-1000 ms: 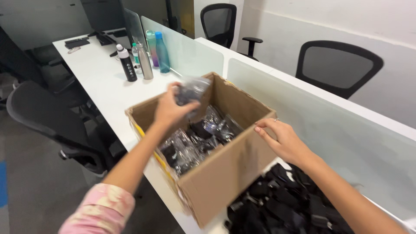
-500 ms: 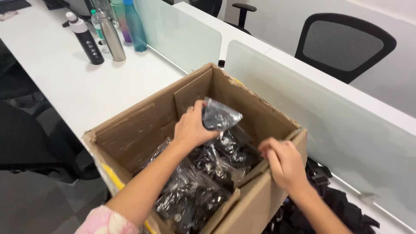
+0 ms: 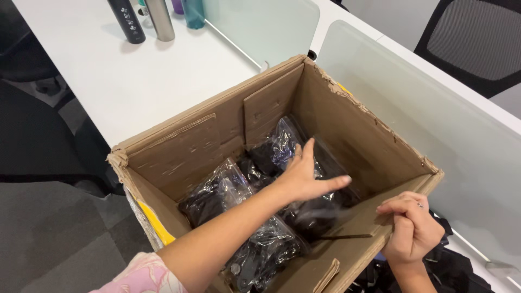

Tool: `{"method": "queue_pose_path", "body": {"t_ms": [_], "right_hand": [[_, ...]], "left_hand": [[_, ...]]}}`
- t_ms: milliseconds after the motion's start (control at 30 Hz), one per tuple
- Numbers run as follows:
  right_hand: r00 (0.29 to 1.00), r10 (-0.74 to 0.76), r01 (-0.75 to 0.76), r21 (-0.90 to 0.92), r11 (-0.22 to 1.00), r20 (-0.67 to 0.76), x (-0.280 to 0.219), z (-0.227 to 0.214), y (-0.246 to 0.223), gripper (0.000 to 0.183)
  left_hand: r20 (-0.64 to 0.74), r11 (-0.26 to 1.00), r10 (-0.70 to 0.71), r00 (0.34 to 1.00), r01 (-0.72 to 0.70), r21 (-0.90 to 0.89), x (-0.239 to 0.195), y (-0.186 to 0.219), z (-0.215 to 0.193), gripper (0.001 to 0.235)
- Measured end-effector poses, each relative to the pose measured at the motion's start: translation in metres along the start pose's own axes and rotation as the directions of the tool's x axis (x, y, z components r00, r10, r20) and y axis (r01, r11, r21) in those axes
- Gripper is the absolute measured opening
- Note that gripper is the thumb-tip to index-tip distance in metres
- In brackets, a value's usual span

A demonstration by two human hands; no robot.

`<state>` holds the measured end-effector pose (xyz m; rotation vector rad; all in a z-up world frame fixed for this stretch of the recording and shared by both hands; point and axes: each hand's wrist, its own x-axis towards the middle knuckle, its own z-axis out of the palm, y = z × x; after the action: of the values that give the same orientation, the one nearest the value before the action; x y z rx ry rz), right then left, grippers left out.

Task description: The person places black strap mounts and screws into clear plastic bags, seals the bags, and puts them into a large cardboard box on a desk.

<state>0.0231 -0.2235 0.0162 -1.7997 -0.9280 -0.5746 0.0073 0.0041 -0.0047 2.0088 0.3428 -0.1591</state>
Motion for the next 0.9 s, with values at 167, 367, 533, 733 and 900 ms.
{"method": "queue_pose_path", "body": {"t_ms": [167, 367, 533, 733, 900], "right_hand": [[1.0, 0.0, 0.0, 0.017, 1.0, -0.015, 0.001, 0.002, -0.002, 0.022], [1.0, 0.0, 0.0, 0.0, 1.0, -0.02, 0.001, 0.002, -0.002, 0.021], [1.0, -0.009, 0.009, -0.013, 1.0, -0.027, 0.001, 0.003, -0.001, 0.021], [1.0, -0.012, 0.012, -0.033, 0.999, -0.008, 0.002, 0.001, -0.004, 0.021], [0.999, -0.028, 0.027, -0.03, 0.999, -0.021, 0.003, 0.0, -0.005, 0.02]], "left_hand": [[-0.01, 0.955, -0.035, 0.999, 0.037, 0.293, 0.002, -0.008, -0.004, 0.121], [0.269, 0.849, 0.057, 0.961, -0.189, 0.494, -0.004, -0.02, 0.002, 0.105], [0.358, 0.746, -0.029, 0.933, -0.219, 0.63, -0.029, -0.033, 0.034, 0.113], [0.319, 0.608, 0.119, 0.94, -0.323, 0.725, -0.018, -0.066, 0.075, 0.07], [0.303, 0.6, 0.318, 0.898, -0.438, 0.669, 0.068, -0.079, 0.074, 0.032]]}}
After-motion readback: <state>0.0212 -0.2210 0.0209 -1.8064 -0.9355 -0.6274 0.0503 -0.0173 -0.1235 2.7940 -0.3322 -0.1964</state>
